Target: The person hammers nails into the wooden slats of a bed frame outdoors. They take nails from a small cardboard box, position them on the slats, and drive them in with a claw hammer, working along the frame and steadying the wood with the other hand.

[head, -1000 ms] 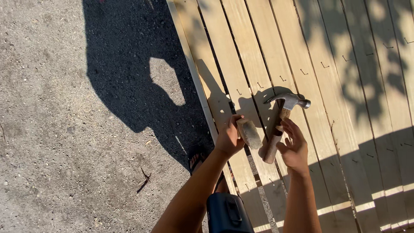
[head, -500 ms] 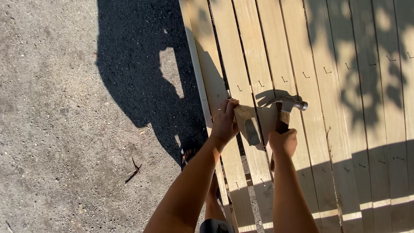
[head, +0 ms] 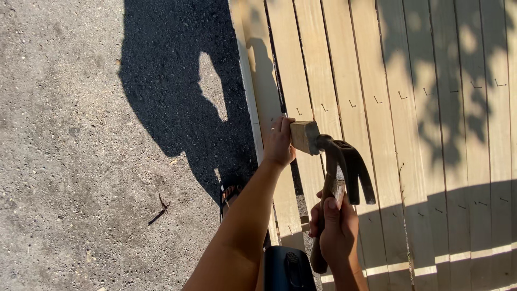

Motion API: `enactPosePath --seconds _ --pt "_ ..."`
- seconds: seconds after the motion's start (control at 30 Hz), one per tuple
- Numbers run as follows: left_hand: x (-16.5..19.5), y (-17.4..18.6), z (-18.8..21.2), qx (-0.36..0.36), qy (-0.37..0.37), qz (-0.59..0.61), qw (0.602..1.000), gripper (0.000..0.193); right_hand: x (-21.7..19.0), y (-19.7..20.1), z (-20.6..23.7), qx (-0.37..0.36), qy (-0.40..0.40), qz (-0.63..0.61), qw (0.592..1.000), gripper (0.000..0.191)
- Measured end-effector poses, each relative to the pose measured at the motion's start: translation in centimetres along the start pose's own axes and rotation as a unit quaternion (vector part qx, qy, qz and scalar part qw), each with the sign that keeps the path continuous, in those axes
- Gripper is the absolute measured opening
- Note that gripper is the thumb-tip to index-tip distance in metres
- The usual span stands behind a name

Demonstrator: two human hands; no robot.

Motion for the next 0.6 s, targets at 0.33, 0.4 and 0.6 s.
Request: enactPosePath --seconds 0.33,0.4,0.6 --pt "-0.3 0.0 0.2 0.005 0.013 -0.108 0.994 0.062 0.5 -1.1 -0.3 0.016 0.061 -0.006 0.998 0.038" --pt "-0.3 -0.1 0.2 -0.024 0.026 -0.133 0.991 0.065 0.8 -1.1 -0.8 0.008 -0.007 0.003 1.000 0.040" --pt "-0.5 -0.2 0.4 -0.020 0.025 -0.139 0.990 0.061 -2.1 -1.1 1.4 -0.031 0.215 -0.079 0.973 0.047"
Point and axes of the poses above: each hand's wrist, its own z-axis away from the middle knuckle, its own y-axis out of the back of the hand, x = y × z, the point moved 4 cm from there along -z, towards the middle knuckle, and after that the axes turned 2 degrees about y, right-handed, at the moved point
